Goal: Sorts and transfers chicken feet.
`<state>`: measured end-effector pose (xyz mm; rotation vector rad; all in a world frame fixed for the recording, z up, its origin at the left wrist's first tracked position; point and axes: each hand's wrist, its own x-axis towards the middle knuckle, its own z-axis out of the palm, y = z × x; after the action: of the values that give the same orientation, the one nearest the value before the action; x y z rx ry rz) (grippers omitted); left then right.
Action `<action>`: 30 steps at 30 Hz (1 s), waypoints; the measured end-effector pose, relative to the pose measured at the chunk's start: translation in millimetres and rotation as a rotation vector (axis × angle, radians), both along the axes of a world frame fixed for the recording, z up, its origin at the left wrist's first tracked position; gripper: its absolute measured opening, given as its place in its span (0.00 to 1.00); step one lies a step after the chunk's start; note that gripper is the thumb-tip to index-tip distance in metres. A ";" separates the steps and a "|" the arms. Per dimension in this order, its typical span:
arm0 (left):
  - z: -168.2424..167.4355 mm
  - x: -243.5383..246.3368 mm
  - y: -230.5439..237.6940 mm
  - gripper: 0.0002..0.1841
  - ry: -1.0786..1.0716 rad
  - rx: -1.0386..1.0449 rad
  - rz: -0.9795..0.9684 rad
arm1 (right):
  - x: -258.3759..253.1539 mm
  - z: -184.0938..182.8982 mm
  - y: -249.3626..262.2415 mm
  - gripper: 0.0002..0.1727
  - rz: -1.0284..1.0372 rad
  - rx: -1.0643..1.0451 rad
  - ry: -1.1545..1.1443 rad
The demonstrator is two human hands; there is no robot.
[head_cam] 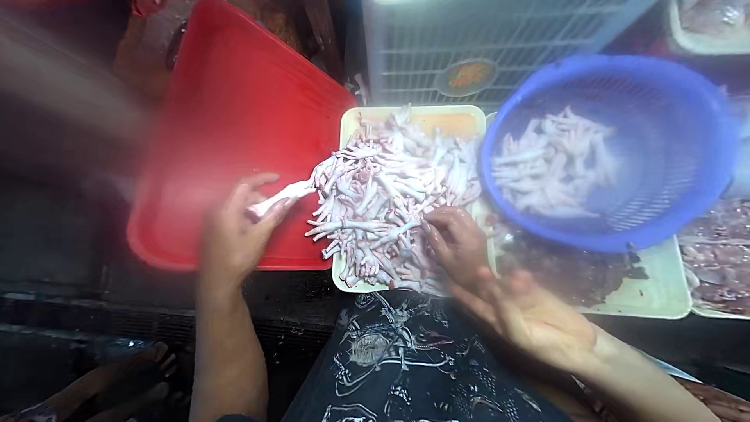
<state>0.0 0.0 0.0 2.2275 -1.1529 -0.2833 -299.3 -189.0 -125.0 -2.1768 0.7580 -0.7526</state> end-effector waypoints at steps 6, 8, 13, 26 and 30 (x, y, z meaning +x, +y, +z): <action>-2.1 -25.2 12.7 0.17 0.800 -0.937 0.075 | -41.3 58.9 25.7 0.18 0.167 0.217 0.007; -15.6 -36.6 16.8 0.17 0.928 -0.777 0.081 | -40.7 76.6 23.9 0.18 0.115 0.231 0.053; -78.2 -90.3 19.0 0.13 0.495 0.072 0.141 | -27.0 -7.7 -0.4 0.11 0.023 -0.016 0.041; -95.4 -103.9 15.2 0.16 0.143 0.189 0.047 | -23.5 -7.1 34.4 0.11 0.354 -0.305 0.531; -110.1 -120.8 17.0 0.13 0.006 0.122 -0.260 | -51.8 -14.4 4.3 0.12 0.097 -0.263 0.547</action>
<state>-120.8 17.0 -110.1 2.1762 -1.4592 -0.4773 -351.2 -184.7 -139.4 -2.6820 0.8443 -0.2047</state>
